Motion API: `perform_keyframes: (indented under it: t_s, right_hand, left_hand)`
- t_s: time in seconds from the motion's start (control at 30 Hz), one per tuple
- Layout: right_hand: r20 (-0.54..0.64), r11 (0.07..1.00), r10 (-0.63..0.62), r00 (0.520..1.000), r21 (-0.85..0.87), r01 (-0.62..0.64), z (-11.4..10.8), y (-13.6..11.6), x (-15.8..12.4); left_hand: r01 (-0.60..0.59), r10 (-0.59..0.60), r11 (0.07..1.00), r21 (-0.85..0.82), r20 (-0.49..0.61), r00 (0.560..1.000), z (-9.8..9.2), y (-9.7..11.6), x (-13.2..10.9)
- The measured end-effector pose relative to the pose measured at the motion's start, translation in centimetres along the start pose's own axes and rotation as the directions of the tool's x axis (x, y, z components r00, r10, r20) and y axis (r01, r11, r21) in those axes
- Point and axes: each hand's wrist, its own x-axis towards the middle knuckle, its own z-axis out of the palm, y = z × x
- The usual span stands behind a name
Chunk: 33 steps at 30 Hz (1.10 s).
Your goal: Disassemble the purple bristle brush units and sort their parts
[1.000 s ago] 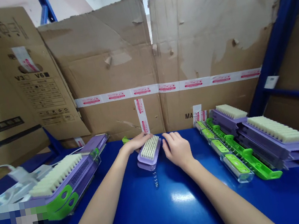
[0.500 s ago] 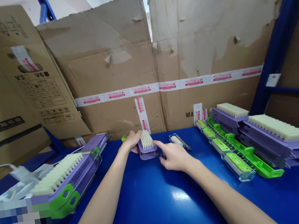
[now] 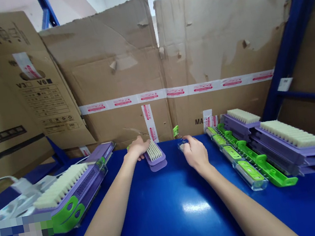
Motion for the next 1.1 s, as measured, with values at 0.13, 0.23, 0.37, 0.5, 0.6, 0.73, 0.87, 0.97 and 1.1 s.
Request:
perform_keyframes:
  t_s: [0.13, 0.23, 0.37, 0.5, 0.6, 0.73, 0.87, 0.97, 1.1]
  right_hand:
    - [0.019, 0.960, 0.003, 1.000, 0.279, -0.008, 0.9, -1.3, -0.7]
    - [0.050, 0.923, 0.030, 0.998, 0.381, -0.046, 1.2, -2.3, -1.1]
    - [0.071, 0.904, 0.061, 0.996, 0.418, -0.086, 1.7, -2.4, -1.2]
    - [0.175, 0.817, 0.022, 0.984, 0.564, -0.118, 1.9, -1.8, -0.9]
    - [0.445, 0.659, -0.033, 0.895, 0.683, -0.315, 1.5, -2.0, -0.9]
    - [0.671, 0.456, -0.138, 0.729, 0.696, -0.555, 0.8, -2.5, -1.1]
    - [0.760, 0.291, -0.204, 0.617, 0.649, -0.703, 0.3, -2.5, -1.0]
    - [0.795, 0.203, -0.232, 0.560, 0.603, -0.772, 0.0, -2.4, -0.7]
    - [0.802, 0.117, -0.244, 0.546, 0.583, -0.804, -0.2, -2.3, -0.5]
  left_hand:
    - [-0.042, 0.037, 0.997, 0.058, 0.078, 0.996, 0.1, 0.1, -0.3]
    - [-0.143, 0.181, 0.970, -0.197, 0.189, 0.965, 0.6, -0.2, -0.2]
    - [-0.222, 0.326, 0.876, -0.429, 0.188, 0.926, 1.1, -0.1, -0.1]
    - [-0.366, 0.475, 0.792, -0.488, 0.115, 0.873, 0.7, 0.8, -0.5]
    - [-0.418, 0.610, 0.694, -0.586, 0.171, 0.773, 0.1, 1.4, -1.2]
    - [-0.446, 0.730, 0.641, -0.625, 0.316, 0.607, -0.8, 1.7, -2.0]
    - [-0.413, 0.723, 0.661, -0.626, 0.385, 0.574, -1.4, 1.5, -2.4]
    - [-0.396, 0.705, 0.685, -0.612, 0.419, 0.573, -1.7, 1.4, -2.5]
    - [-0.439, 0.683, 0.713, -0.547, 0.399, 0.612, -1.8, 1.6, -2.6]
